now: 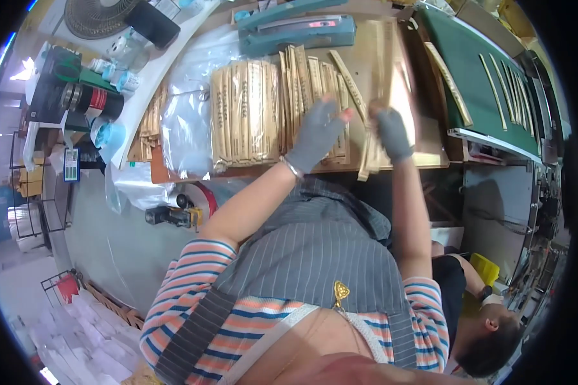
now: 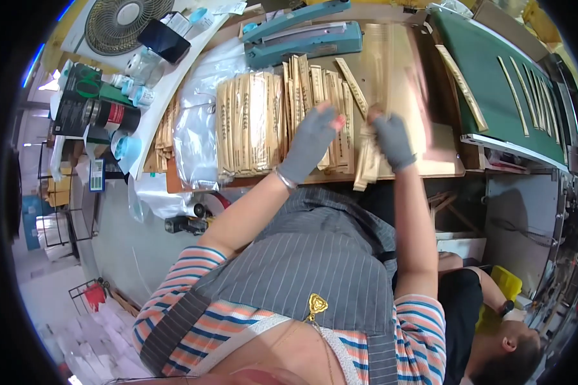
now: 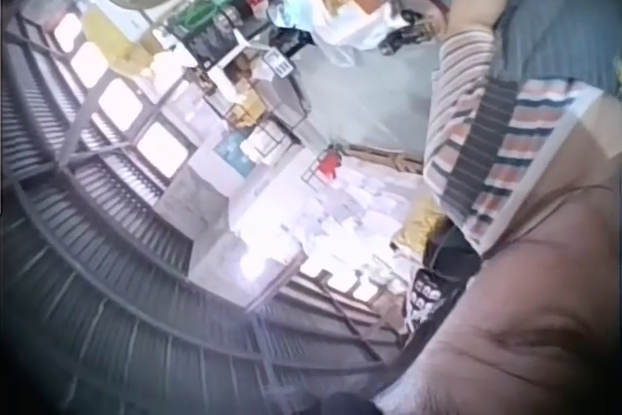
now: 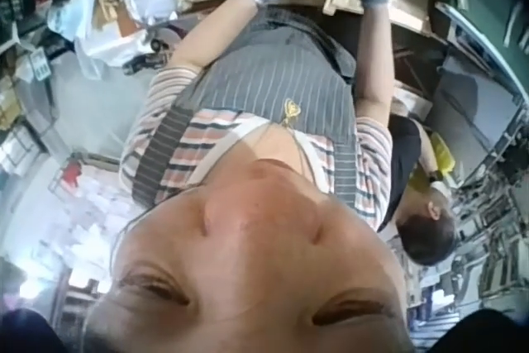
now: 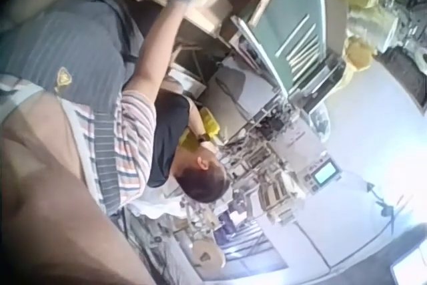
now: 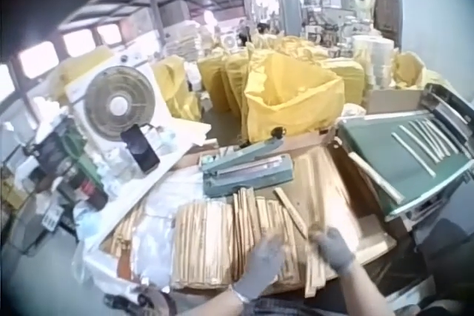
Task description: Manually picking up bundles of wooden sticks and placing them into plastic bags for packaging.
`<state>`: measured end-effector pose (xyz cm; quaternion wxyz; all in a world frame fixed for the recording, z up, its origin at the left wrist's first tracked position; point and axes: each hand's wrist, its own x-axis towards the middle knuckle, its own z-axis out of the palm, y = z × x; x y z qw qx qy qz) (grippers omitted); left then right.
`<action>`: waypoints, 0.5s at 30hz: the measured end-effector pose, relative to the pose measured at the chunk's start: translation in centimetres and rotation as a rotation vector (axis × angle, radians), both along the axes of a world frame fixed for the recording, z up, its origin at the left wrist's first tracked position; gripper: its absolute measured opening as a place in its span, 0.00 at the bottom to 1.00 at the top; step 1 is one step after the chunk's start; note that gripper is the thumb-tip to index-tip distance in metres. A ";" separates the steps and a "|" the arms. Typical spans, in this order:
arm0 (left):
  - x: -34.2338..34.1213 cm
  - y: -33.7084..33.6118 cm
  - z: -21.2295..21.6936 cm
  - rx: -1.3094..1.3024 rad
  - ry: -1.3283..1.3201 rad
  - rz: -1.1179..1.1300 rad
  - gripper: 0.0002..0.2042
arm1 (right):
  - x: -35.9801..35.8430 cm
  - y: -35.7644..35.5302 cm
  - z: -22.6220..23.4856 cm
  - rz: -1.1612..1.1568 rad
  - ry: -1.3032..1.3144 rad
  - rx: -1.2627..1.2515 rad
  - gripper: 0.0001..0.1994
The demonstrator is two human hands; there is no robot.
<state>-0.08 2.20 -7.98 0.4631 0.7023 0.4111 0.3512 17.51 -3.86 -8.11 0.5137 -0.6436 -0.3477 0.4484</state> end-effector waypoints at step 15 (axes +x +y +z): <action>1.2 -1.0 1.0 -0.681 -0.417 -0.213 0.20 | -6.9 -4.7 -0.1 -0.143 0.610 0.133 0.20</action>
